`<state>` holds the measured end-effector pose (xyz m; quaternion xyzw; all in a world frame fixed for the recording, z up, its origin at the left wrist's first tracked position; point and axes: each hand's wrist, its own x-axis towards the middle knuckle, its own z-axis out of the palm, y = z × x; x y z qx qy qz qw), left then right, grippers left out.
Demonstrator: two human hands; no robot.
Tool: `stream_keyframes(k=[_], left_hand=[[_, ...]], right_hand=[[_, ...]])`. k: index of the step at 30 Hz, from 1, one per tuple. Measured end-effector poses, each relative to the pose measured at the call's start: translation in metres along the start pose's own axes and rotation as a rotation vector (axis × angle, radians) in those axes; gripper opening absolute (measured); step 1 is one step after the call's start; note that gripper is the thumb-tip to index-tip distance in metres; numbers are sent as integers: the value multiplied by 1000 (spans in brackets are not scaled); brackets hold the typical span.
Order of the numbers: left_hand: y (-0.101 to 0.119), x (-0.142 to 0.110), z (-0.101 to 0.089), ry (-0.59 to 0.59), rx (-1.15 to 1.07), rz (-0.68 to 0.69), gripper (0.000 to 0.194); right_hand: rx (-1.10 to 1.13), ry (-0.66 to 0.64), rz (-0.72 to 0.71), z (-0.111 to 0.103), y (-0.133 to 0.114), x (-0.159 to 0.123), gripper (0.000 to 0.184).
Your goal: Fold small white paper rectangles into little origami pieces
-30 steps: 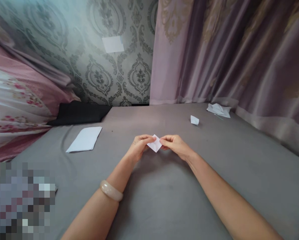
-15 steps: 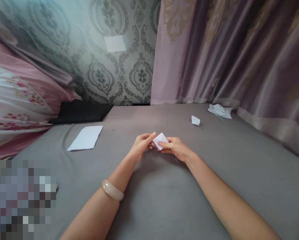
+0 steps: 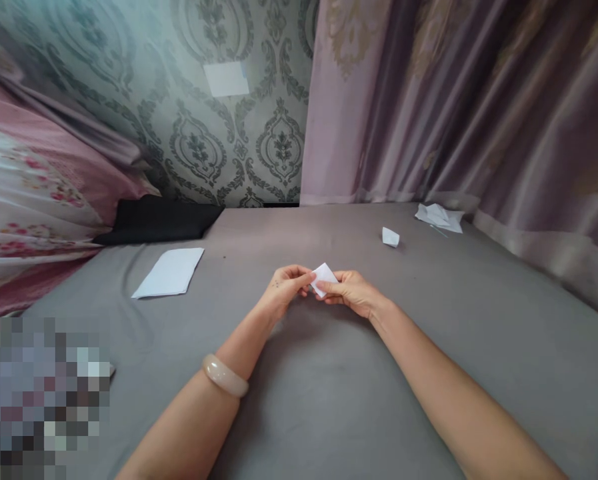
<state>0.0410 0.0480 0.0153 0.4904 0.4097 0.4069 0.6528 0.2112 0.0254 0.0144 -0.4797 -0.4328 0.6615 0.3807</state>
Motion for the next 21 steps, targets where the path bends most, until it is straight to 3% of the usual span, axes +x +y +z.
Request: stream_keyframes(k=[3,9,17,21], left_hand=[[-1,-1,1,-22,20,8,29],[-3,2,0,69,-15,53,30],[0,0,-1,-61,23,-48,33],[-3,1,-2,18,50,-34,30]], right_hand=[[11,3,5,1,0,-1,23],[82,-24,59,8,0,-2,25],[29,-59,43,12,-2,-4,31],[56,-16,60,16,0,-4,35]])
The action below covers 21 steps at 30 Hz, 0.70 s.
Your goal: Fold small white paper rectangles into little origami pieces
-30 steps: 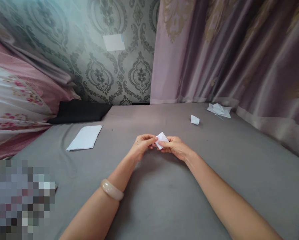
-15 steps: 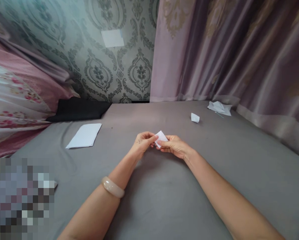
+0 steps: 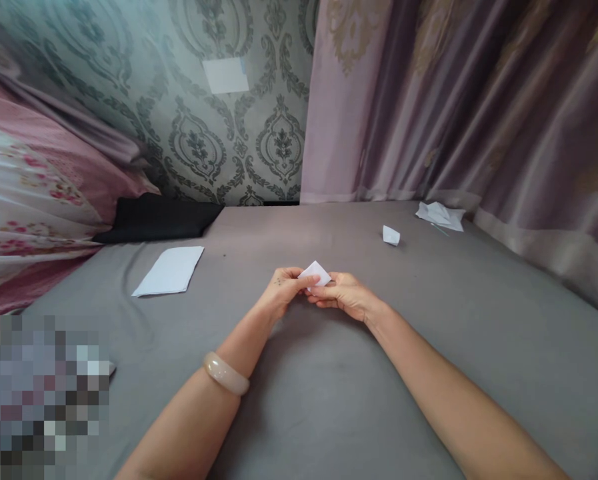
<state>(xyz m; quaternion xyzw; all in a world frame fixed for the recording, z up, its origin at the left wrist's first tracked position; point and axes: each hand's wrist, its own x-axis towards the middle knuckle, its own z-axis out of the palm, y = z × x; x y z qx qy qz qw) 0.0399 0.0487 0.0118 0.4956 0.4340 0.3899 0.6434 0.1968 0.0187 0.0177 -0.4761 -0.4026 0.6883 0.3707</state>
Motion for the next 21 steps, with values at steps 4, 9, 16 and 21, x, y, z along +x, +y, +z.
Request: stream_keyframes(k=[4,9,16,21], left_hand=[[-4,3,-1,62,7,-16,29],[-5,5,-2,66,2,35,30],[-5,4,-2,105,12,34,28],[-5,3,-1,71,73,-31,31]], right_hand=[[4,45,77,5,1,-1,20],[1,29,80,4,2,-1,22],[-23,37,71,3,0,-2,25],[-93,201,9,-1,2,3,10]])
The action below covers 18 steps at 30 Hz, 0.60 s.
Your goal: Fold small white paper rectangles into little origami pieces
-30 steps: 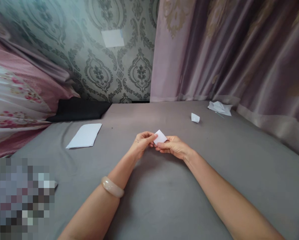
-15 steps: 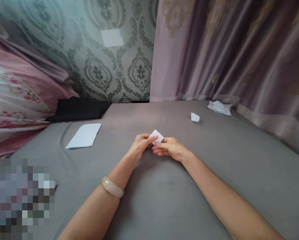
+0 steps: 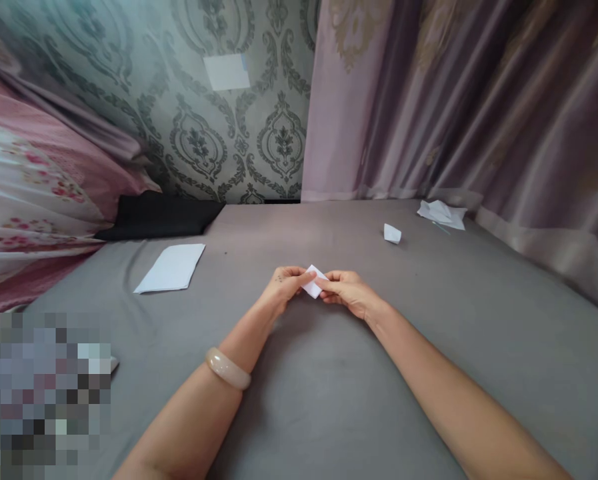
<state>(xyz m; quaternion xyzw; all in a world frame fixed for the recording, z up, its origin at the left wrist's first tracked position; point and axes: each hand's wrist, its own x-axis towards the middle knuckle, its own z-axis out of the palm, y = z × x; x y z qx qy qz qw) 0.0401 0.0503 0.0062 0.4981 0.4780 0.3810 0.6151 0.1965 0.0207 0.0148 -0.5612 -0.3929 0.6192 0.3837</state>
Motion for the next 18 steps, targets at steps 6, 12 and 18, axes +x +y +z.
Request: stream_keyframes(k=[6,12,18], left_hand=[[-10,2,1,14,272,127,32],[-16,0,6,42,719,307,22],[-25,-5,6,66,891,508,14]], right_hand=[[-177,49,85,0,-1,-5,11],[-469,138,71,6,2,-13,29],[-850,338,-303,-1,17,-16,12]])
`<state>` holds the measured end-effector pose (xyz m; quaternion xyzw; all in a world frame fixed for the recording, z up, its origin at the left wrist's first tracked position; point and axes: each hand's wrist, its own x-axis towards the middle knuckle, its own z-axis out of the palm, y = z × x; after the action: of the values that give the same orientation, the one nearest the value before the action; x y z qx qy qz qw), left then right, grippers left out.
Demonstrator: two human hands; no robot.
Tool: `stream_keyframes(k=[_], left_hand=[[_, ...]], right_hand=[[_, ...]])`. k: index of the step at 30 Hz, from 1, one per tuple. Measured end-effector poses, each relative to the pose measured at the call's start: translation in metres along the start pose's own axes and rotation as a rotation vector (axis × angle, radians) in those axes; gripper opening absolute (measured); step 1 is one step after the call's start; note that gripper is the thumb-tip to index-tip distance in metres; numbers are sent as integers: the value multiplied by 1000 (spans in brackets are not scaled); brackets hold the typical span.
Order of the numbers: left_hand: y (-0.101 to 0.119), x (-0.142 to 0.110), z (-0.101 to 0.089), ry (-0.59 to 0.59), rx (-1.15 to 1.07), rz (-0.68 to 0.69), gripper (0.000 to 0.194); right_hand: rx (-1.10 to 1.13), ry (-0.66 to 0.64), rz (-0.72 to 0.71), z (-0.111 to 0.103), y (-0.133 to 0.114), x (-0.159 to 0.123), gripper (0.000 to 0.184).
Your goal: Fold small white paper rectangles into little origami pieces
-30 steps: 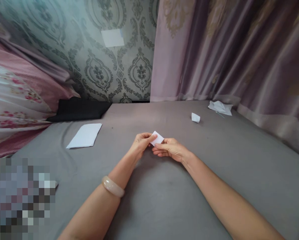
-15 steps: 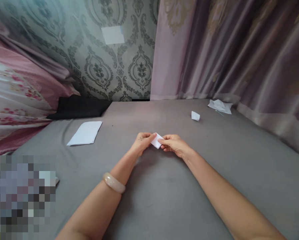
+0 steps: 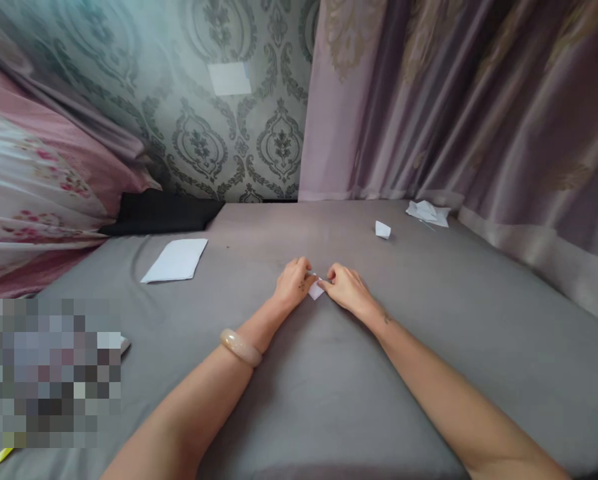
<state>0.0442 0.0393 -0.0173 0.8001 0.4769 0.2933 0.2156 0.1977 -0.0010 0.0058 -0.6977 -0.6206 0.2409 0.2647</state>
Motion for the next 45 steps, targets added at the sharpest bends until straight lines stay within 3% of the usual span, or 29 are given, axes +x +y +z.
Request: stream_keyframes(k=[3,6,9,13,18,25,35,45], left_hand=[[-5,-4,-5,-72,161,207,14],[-7,-11,-18,-154,265,305,23],[-6,-21,-30,-229,315,402,28],[-6,-28,-37,-231,271,446,31],[-11,-21,-38,-242,147,407,19],[-17,-14,-37,-223,9,323,20],[-13,-19,-35,-173,22,286,33],[-16,-18,-32,-155,46,270,21]], right_hand=[[-155,35,-430,5,8,-7,20],[-249,-23,-601,8,12,-10,31],[-309,-62,-633,8,13,-8,31],[-270,-80,-699,5,17,-5,32],[-203,-56,-756,-1,24,-12,36],[-89,-63,-670,-8,18,-17,25],[-117,-4,-671,-2,22,-14,18],[-163,50,-680,3,26,-15,23]])
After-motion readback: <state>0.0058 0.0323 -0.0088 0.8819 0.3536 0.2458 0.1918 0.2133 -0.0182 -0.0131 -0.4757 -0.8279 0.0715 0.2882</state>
